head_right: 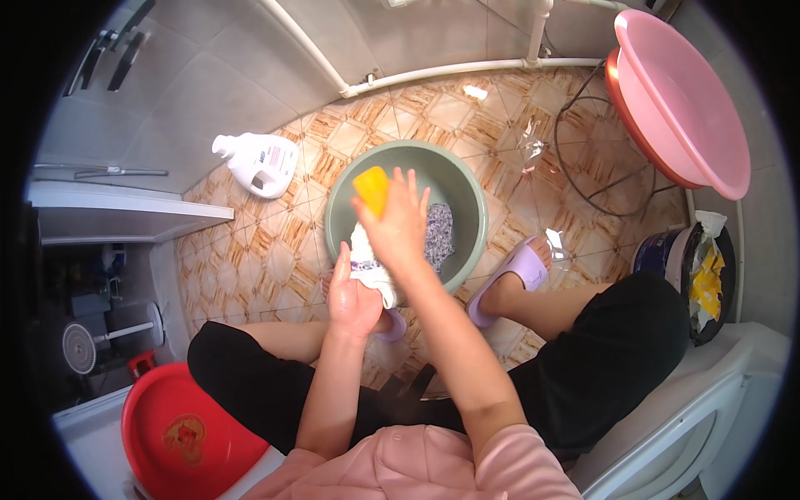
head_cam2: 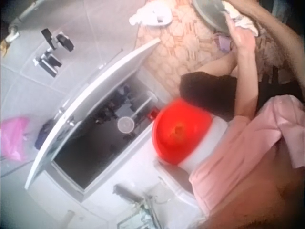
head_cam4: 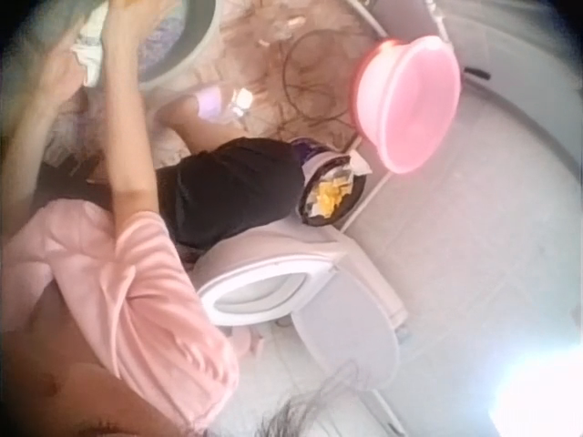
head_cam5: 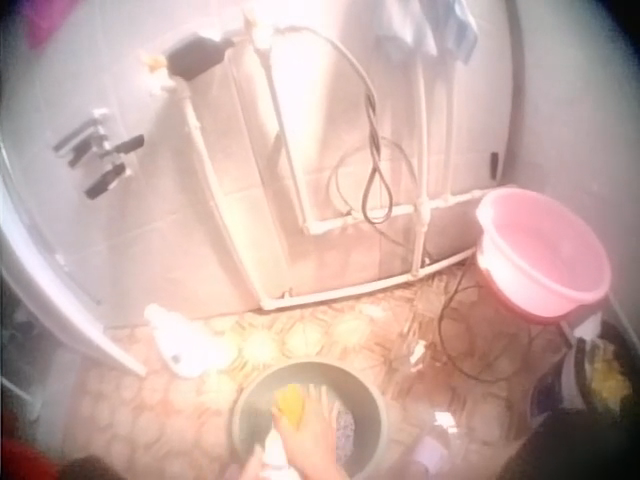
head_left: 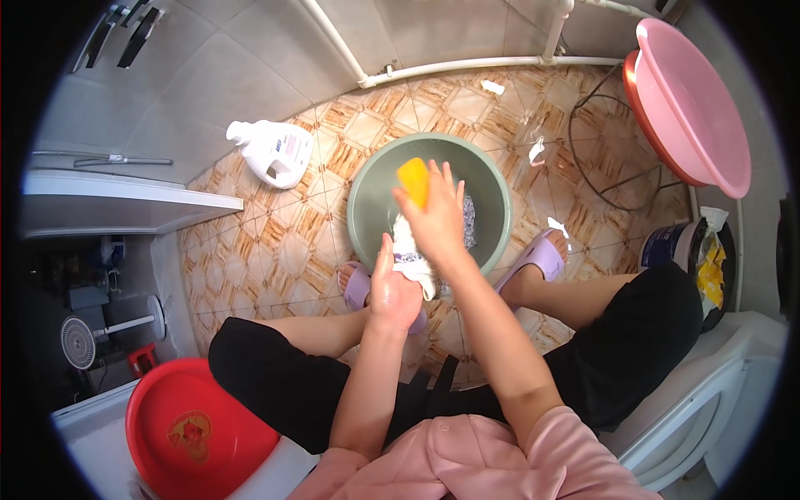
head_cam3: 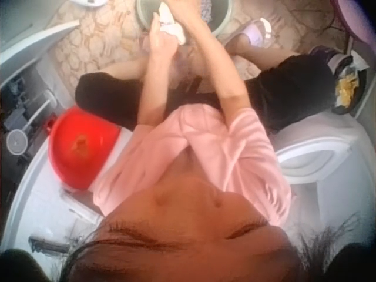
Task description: The person lathers a white garment with a bar of soap in a basin and scrubs the fabric by hand.
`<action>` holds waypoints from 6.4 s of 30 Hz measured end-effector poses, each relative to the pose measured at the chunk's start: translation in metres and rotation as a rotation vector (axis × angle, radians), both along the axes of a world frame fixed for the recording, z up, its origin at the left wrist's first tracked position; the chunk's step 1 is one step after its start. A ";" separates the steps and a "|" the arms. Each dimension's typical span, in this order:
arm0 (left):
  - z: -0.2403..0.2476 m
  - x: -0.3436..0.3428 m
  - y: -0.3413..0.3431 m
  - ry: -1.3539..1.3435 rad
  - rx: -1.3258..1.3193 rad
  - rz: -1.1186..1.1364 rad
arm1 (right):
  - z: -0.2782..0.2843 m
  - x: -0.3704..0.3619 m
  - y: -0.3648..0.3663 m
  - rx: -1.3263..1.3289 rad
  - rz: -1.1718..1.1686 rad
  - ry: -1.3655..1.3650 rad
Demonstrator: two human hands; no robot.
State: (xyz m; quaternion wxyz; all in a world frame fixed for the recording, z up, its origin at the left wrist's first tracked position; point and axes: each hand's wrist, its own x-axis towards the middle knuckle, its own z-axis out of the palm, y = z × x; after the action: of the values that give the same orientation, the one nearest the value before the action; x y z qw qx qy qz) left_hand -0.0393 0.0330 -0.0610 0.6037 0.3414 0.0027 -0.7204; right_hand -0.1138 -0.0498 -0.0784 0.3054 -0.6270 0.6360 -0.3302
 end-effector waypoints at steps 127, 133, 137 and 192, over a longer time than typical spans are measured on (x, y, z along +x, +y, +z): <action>0.023 0.047 -0.008 -0.501 -0.181 0.061 | 0.042 -0.064 0.001 0.386 0.565 -0.813; 0.022 0.040 -0.007 -0.575 -0.097 -0.236 | 0.047 -0.057 -0.004 0.012 0.205 -1.064; 0.026 0.033 -0.008 -0.179 -0.066 -0.183 | 0.026 -0.037 -0.001 0.000 0.140 -0.871; 0.011 0.061 -0.006 -1.221 0.054 -0.777 | 0.101 -0.056 -0.004 0.155 -0.045 -1.458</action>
State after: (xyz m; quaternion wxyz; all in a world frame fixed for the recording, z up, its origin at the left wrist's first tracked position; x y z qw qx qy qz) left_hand 0.0222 0.0271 -0.0501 0.1895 0.6741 -0.4385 -0.5634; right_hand -0.1698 -0.0536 0.0221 0.6876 -0.2116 0.3054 -0.6238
